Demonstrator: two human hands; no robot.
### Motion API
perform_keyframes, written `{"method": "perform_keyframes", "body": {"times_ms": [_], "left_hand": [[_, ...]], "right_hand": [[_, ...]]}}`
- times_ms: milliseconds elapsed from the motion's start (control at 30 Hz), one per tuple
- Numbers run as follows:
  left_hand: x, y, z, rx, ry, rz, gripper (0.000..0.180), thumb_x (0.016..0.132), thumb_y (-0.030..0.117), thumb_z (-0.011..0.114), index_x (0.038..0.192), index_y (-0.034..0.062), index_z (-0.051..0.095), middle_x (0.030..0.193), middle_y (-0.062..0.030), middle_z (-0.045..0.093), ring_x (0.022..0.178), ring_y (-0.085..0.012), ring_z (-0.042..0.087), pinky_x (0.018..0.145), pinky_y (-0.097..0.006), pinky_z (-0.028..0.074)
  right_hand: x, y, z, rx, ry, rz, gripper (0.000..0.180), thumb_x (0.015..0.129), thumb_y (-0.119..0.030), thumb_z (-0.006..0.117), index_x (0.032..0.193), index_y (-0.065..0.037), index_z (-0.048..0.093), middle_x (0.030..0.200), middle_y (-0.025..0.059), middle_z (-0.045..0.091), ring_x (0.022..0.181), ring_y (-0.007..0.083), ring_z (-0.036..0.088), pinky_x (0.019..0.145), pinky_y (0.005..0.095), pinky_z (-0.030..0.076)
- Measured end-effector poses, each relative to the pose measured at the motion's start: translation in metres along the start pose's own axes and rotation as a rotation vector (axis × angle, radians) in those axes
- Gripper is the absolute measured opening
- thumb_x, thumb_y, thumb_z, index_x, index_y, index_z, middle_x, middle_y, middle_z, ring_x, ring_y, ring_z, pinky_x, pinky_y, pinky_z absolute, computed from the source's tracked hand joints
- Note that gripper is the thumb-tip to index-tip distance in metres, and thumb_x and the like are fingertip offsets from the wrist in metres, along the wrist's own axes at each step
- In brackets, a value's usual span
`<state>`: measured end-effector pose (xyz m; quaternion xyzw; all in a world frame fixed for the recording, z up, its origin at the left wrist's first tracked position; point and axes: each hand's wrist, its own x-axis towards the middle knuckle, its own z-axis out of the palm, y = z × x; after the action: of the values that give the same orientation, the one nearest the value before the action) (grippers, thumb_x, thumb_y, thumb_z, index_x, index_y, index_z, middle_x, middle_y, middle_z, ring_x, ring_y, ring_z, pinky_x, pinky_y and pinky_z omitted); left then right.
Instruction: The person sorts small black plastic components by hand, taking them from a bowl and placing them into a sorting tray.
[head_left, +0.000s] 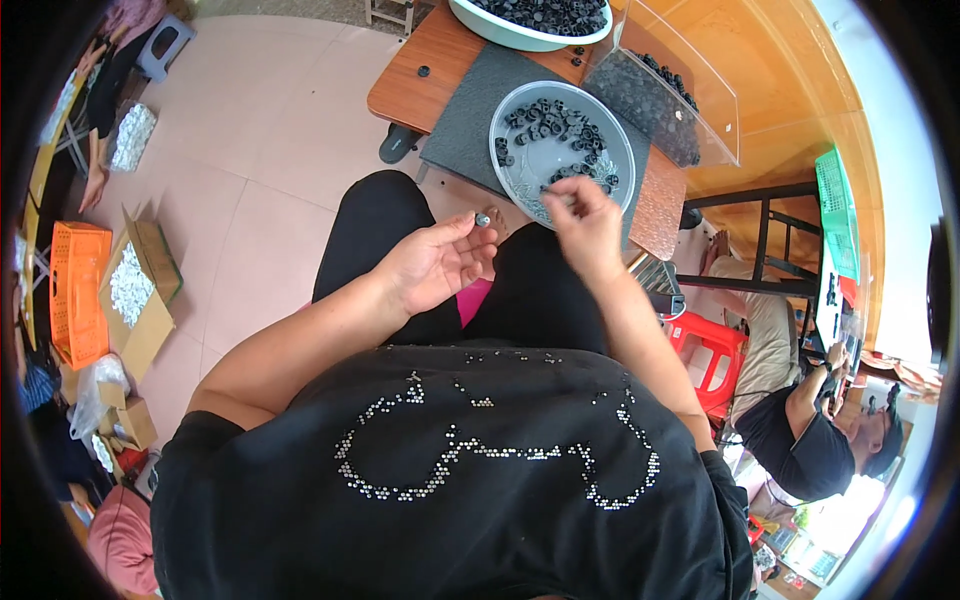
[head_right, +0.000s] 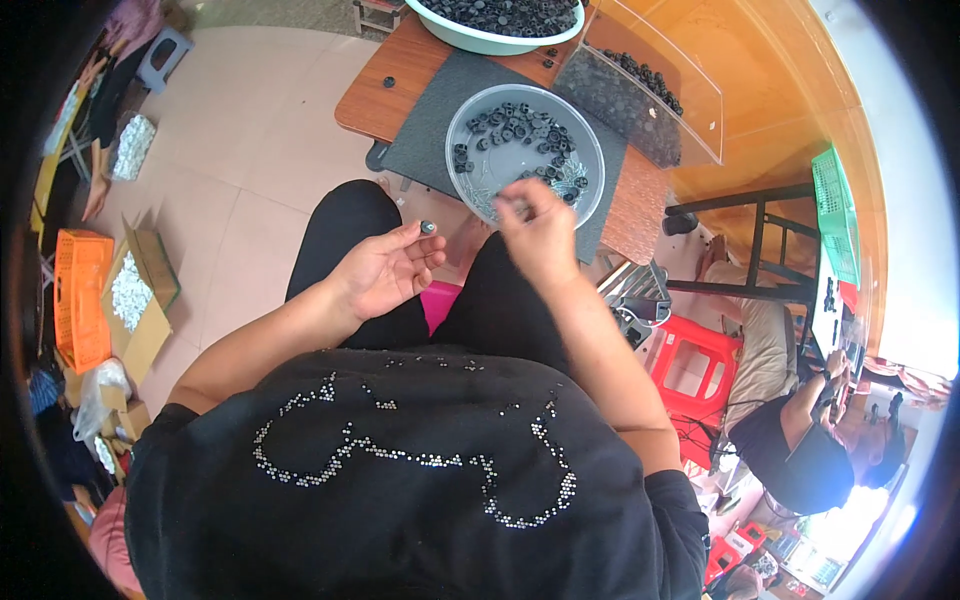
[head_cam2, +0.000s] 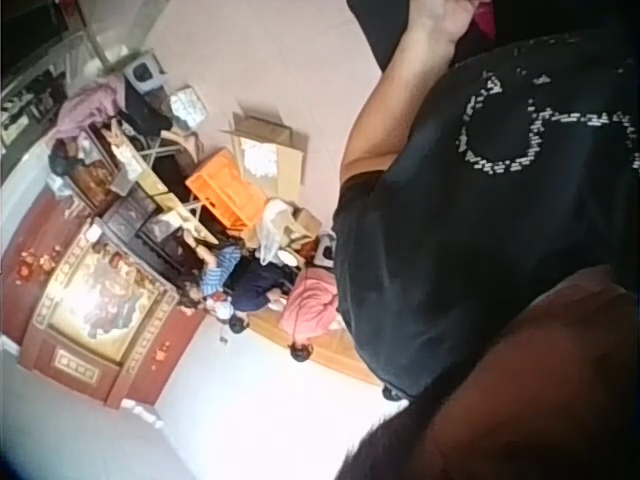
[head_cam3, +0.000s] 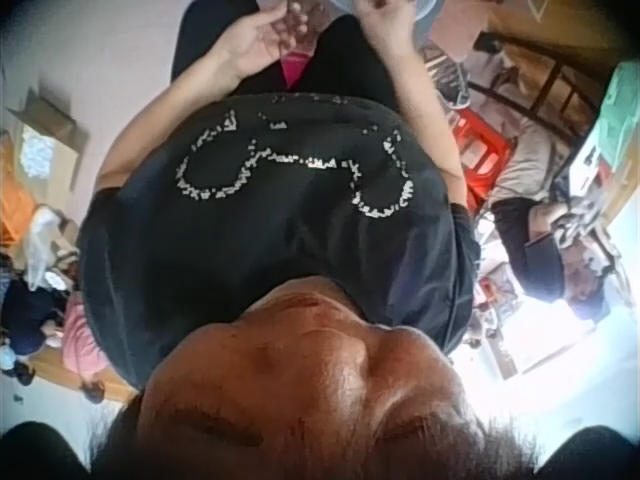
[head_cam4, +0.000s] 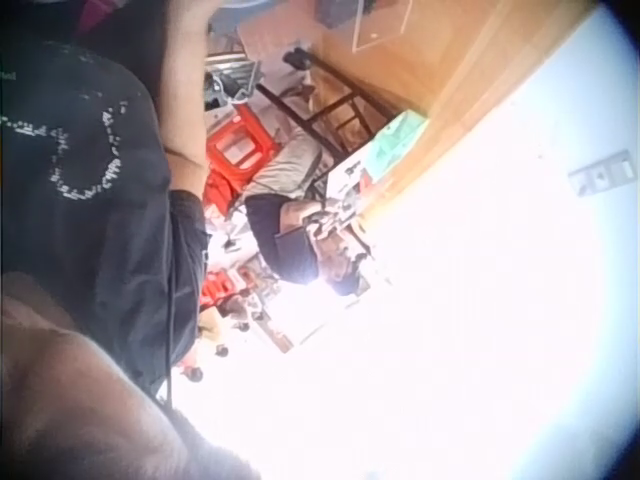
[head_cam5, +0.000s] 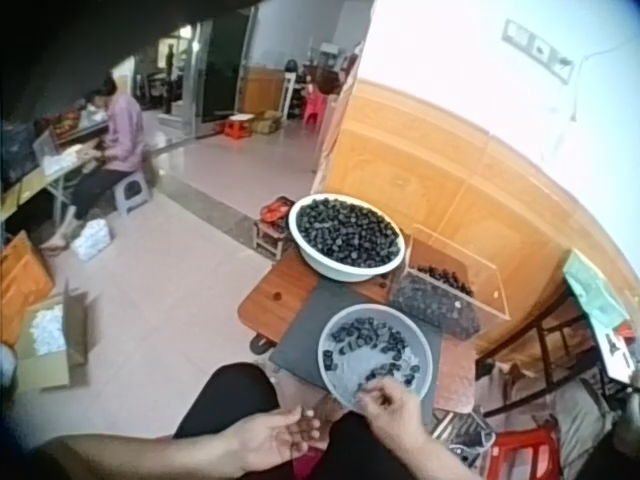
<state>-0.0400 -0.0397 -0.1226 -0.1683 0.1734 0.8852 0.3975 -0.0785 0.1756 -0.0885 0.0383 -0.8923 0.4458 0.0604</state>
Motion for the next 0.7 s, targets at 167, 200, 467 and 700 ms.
{"method": "perform_keyframes", "body": {"times_ms": [167, 200, 467, 700], "left_hand": [[-0.004, -0.005, 0.008, -0.049, -0.110, -0.006, 0.019, 0.092, 0.024, 0.052, 0.102, 0.0087, 0.055, 0.100, -0.0052, 0.060, 0.096, -0.0159, 0.055, 0.087, -0.031, 0.043], [-0.003, -0.006, 0.006, -0.047, -0.113, -0.003, 0.019, 0.092, 0.024, 0.052, 0.102, 0.0087, 0.055, 0.100, -0.0052, 0.060, 0.096, -0.0159, 0.055, 0.087, -0.031, 0.043], [-0.007, -0.006, 0.012, -0.002, -0.181, 0.054, 0.016, 0.092, 0.020, 0.050, 0.103, 0.0092, 0.055, 0.095, -0.0028, 0.058, 0.092, -0.0133, 0.056, 0.086, -0.029, 0.046], [-0.009, -0.013, 0.009, -0.053, -0.146, -0.031, 0.015, 0.091, 0.015, 0.051, 0.104, 0.0087, 0.055, 0.096, -0.0012, 0.056, 0.090, -0.0121, 0.056, 0.082, -0.028, 0.048]], "right_hand": [[-0.032, -0.032, 0.021, 0.031, -0.110, -0.423, 0.017, 0.069, 0.002, 0.070, 0.083, -0.002, 0.061, 0.083, 0.0080, 0.062, 0.072, 0.0170, 0.059, 0.063, 0.0257, 0.047], [-0.033, -0.033, 0.021, 0.029, -0.109, -0.426, 0.017, 0.069, 0.002, 0.070, 0.083, -0.002, 0.061, 0.083, 0.0080, 0.062, 0.072, 0.0170, 0.059, 0.063, 0.0257, 0.047], [-0.043, -0.048, 0.018, 0.129, -0.064, -0.325, 0.022, 0.065, 0.003, 0.071, 0.085, 0.000, 0.062, 0.085, 0.0096, 0.062, 0.070, 0.0227, 0.057, 0.068, 0.0310, 0.046], [-0.045, -0.049, 0.016, 0.115, -0.107, -0.439, 0.024, 0.067, 0.004, 0.068, 0.089, -0.001, 0.064, 0.079, 0.0089, 0.062, 0.068, 0.0189, 0.057, 0.067, 0.0294, 0.046]]}}
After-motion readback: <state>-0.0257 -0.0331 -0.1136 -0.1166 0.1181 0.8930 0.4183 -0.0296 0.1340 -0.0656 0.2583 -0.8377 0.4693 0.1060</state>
